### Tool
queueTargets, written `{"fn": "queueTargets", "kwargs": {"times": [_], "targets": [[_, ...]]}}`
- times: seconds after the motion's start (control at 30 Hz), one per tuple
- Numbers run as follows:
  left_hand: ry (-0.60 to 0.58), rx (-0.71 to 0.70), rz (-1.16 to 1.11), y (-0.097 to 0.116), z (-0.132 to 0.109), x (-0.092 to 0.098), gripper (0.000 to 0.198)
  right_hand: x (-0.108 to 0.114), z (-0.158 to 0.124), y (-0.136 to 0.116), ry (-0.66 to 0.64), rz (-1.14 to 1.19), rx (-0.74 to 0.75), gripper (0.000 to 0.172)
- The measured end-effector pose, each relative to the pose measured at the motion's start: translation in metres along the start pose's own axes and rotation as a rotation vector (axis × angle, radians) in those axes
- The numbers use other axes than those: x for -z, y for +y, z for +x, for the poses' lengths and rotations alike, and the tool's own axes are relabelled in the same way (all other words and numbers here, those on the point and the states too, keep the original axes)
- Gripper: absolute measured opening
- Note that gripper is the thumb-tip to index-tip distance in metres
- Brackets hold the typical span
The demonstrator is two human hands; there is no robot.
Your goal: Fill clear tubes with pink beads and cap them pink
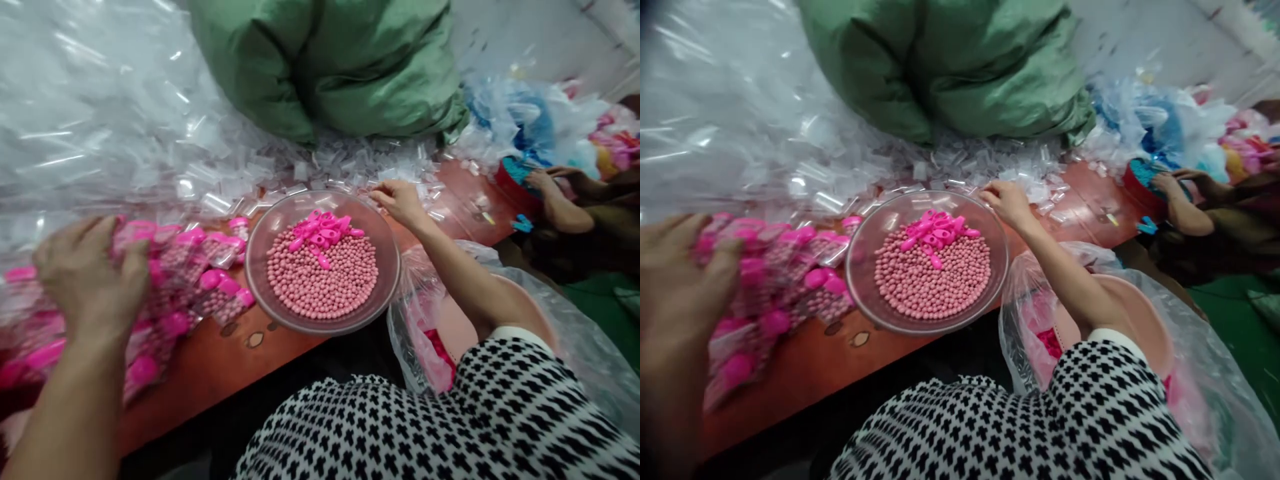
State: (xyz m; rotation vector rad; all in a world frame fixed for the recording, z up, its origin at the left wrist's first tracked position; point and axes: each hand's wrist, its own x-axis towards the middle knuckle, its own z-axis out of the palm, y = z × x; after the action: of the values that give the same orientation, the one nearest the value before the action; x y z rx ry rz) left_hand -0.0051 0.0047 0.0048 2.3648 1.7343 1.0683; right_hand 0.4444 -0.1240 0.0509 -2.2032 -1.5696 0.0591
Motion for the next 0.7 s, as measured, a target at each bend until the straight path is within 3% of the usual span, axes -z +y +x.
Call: {"fn": "queueTargets", "kwargs": {"times": [0.13,0.23,0.33,0.47,0.6,0.7], "targets": [[0.035,-0.182,-0.203,0.039,-0.006,-0.017,0.046,0.012,0.020,0.071,-0.010,-0.169,-0.301,0.030],[0.022,-0.266,-0.339,0.074,-0.014,-0.026,0.036,0.004,0.024,0.098,-0.063,-0.181,-0.335,0.043],[-0.015,-0.338,-0.400,0.103,-0.021,-0.030,0.033,-0.017,0.028,0.099,-0.140,-0.147,-0.263,0.066],[-0.103,-0.455,-0.428,0.125,-0.027,-0.032,0.033,-0.044,0.037,0.089,-0.271,-0.263,-0.022,0.090],[-0.147,-0.553,-0.442,0.131,-0.031,-0.040,0.032,-0.053,0.045,0.086,-0.304,-0.337,0.034,0.080],[-0.159,-0.547,-0.468,0.129,-0.033,-0.047,0.029,-0.055,0.046,0.084,-0.313,-0.364,0.053,0.071]]}}
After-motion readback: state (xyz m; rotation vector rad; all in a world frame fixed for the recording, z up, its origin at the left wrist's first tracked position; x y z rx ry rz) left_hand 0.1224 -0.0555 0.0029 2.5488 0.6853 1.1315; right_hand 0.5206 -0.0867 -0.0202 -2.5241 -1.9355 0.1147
